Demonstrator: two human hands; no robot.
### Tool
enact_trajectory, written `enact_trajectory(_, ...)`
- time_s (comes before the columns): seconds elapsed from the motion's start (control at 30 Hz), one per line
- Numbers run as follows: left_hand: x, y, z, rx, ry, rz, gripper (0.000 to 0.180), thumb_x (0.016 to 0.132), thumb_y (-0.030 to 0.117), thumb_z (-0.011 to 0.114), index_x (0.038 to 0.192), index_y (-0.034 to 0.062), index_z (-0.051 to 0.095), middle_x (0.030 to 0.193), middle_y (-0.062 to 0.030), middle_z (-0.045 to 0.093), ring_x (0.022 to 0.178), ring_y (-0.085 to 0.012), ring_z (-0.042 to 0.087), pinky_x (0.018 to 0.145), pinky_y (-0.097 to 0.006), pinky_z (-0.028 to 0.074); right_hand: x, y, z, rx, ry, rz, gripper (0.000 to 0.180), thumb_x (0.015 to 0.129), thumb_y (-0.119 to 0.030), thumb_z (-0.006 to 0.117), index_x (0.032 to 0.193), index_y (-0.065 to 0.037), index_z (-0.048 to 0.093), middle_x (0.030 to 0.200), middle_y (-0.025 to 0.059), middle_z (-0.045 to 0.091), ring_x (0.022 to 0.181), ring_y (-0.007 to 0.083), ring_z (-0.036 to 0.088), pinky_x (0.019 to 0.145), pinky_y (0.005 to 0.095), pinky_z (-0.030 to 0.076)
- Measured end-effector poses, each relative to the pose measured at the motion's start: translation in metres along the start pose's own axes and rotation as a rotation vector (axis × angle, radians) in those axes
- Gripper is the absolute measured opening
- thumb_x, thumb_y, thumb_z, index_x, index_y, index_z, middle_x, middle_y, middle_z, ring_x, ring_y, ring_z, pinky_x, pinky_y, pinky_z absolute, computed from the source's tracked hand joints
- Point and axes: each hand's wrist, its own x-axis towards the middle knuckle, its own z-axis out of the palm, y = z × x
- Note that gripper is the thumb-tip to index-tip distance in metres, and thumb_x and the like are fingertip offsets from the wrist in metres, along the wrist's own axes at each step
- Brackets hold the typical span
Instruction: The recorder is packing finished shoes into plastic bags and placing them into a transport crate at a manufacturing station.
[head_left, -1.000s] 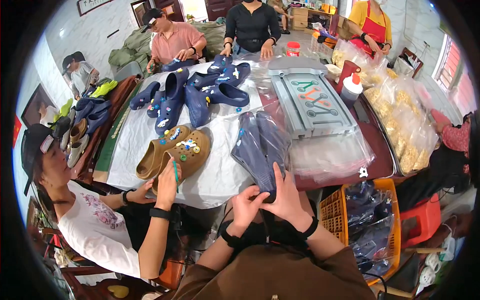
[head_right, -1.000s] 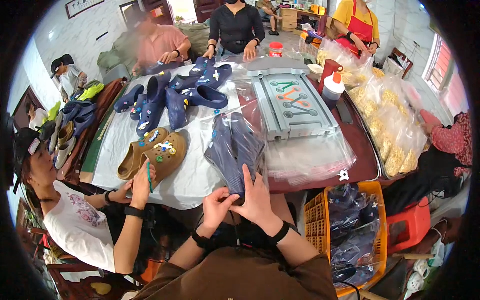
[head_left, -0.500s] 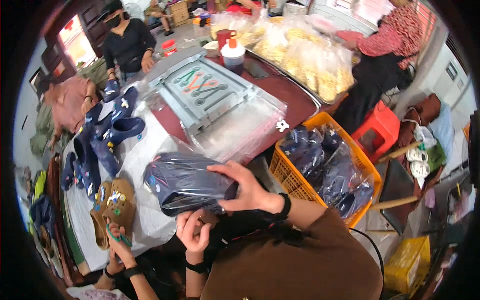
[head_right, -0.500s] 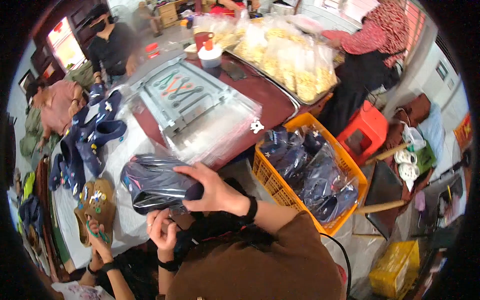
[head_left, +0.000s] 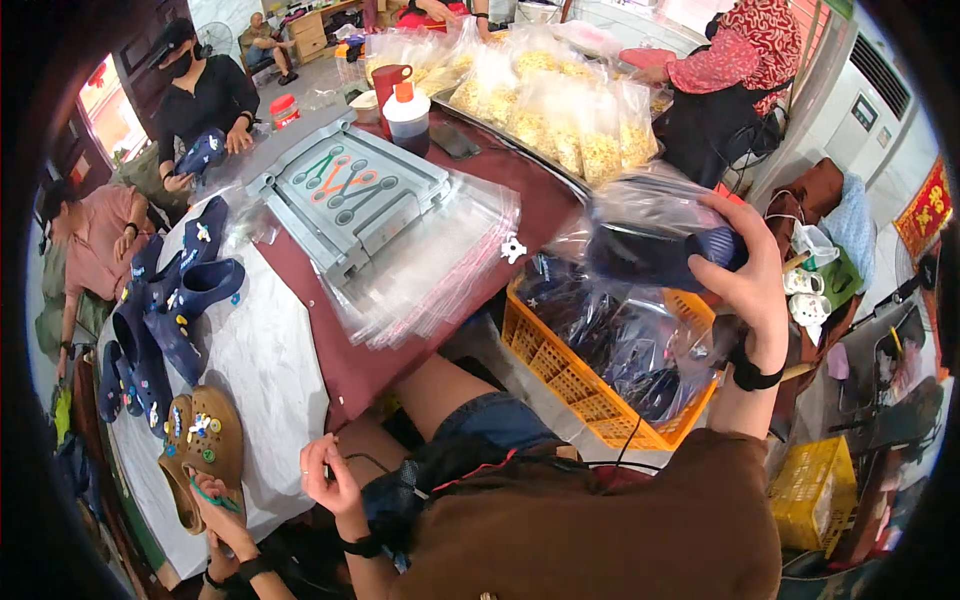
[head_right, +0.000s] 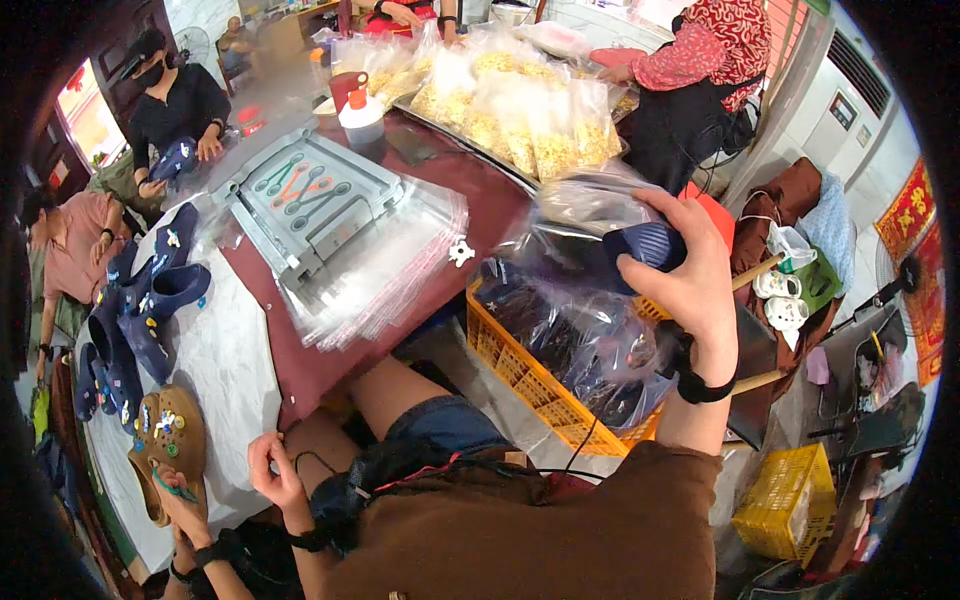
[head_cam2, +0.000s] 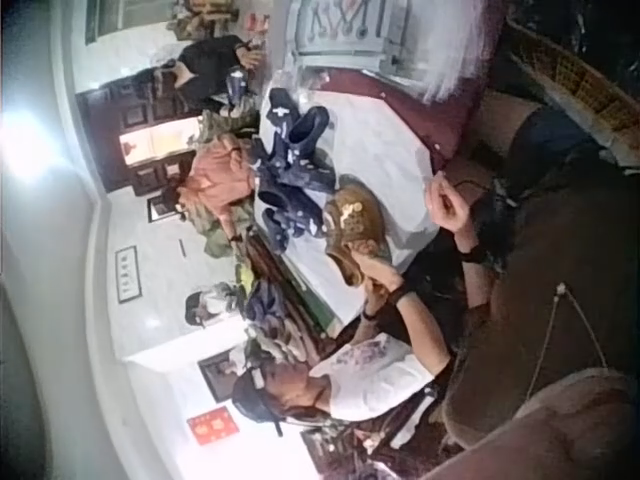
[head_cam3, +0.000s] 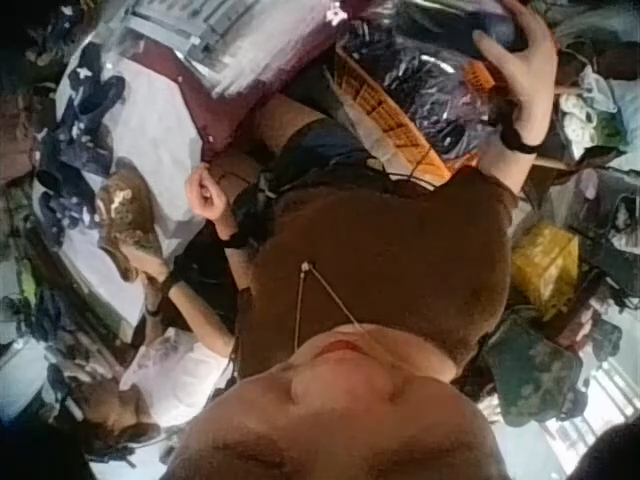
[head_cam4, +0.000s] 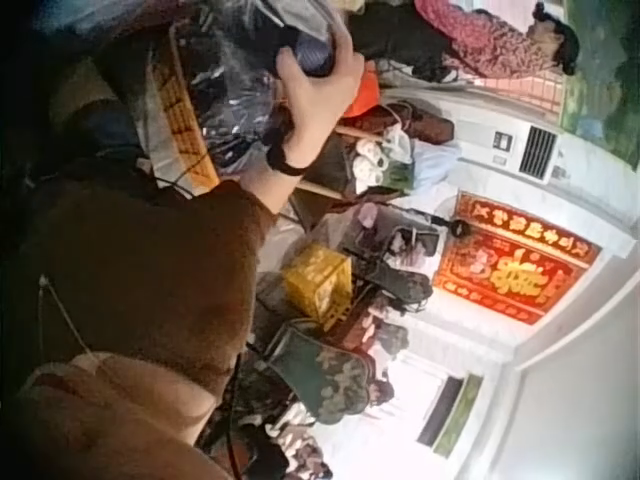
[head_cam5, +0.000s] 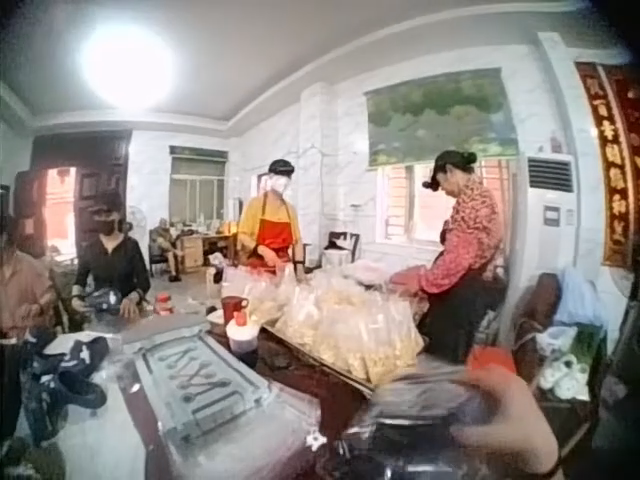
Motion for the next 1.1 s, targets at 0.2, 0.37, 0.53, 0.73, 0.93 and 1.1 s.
enact_trajectory(0.2, 0.002, -0.002, 0.004, 0.037, 0.018, 0.109, 0.014, 0.091, -0.007, 0.057, 0.100, -0.0057, 0.069, 0.085, -0.0146, 0.066, 0.073, -0.0219, 0.061, 0.066, -0.029, 0.048, 0.001, 0.097, 0.084, -0.590, -0.017, 0.031, 0.059, 0.057, -0.023, 0.082, 0.113, -0.012, 0.065, 0.109, 0.0169, 0.056, 0.100, 0.0362, 0.060, 0.083, 0.0464, 0.051)
enact_trajectory(0.37, -0.002, -0.007, 0.003, 0.046, 0.019, 0.056, 0.014, 0.091, -0.008, 0.059, 0.100, -0.0053, 0.069, 0.085, -0.0142, 0.067, 0.072, -0.0210, 0.061, 0.065, -0.028, 0.048, -0.078, 0.206, 0.233, -0.847, -0.442, -0.164, 0.059, 0.059, -0.024, 0.084, 0.111, -0.008, 0.062, 0.115, 0.0172, 0.054, 0.111, 0.0360, 0.052, 0.093, 0.0470, 0.043)
enact_trajectory(0.53, -0.014, -0.020, 0.001, 0.084, -0.040, 0.002, 0.012, 0.093, -0.006, 0.059, 0.100, -0.0036, 0.069, 0.085, -0.0099, 0.067, 0.072, -0.0166, 0.059, 0.064, -0.026, 0.045, -0.159, 0.235, 0.309, -0.675, -0.660, -0.091, 0.066, 0.069, -0.028, 0.079, 0.128, -0.008, 0.058, 0.121, 0.0167, 0.054, 0.115, 0.0348, 0.051, 0.096, 0.0466, 0.041)
enact_trajectory(0.73, -0.015, -0.010, 0.011, 0.106, -0.050, 0.007, 0.010, 0.093, -0.006, 0.061, 0.098, -0.0024, 0.069, 0.085, -0.0107, 0.069, 0.074, -0.0198, 0.064, 0.068, -0.030, 0.050, -0.121, 0.226, 0.308, -0.481, -0.483, 0.142, 0.072, 0.075, -0.031, 0.075, 0.138, -0.005, 0.051, 0.139, 0.0172, 0.050, 0.125, 0.0347, 0.047, 0.103, 0.0489, 0.038)
enact_trajectory(0.93, -0.014, -0.005, 0.013, 0.132, -0.075, 0.009, 0.011, 0.090, -0.007, 0.063, 0.097, -0.0020, 0.070, 0.084, -0.0120, 0.070, 0.075, -0.0228, 0.067, 0.068, -0.031, 0.052, -0.114, 0.220, 0.321, -0.615, -0.541, 0.486, 0.101, 0.073, -0.044, 0.080, 0.157, -0.015, 0.031, 0.163, 0.0131, 0.026, 0.151, 0.0426, 0.014, 0.115, 0.0665, 0.025)
enact_trajectory(1.1, -0.020, -0.020, 0.013, 0.113, -0.074, 0.064, 0.010, 0.089, -0.006, 0.065, 0.096, -0.0017, 0.071, 0.084, -0.0112, 0.071, 0.070, -0.0206, 0.066, 0.063, -0.030, 0.051, -0.109, 0.252, 0.329, -0.524, -0.623, 0.562, 0.121, 0.069, -0.056, 0.081, 0.162, -0.018, 0.015, 0.167, 0.0102, 0.018, 0.153, 0.0416, 0.000, 0.116, 0.0669, 0.023)
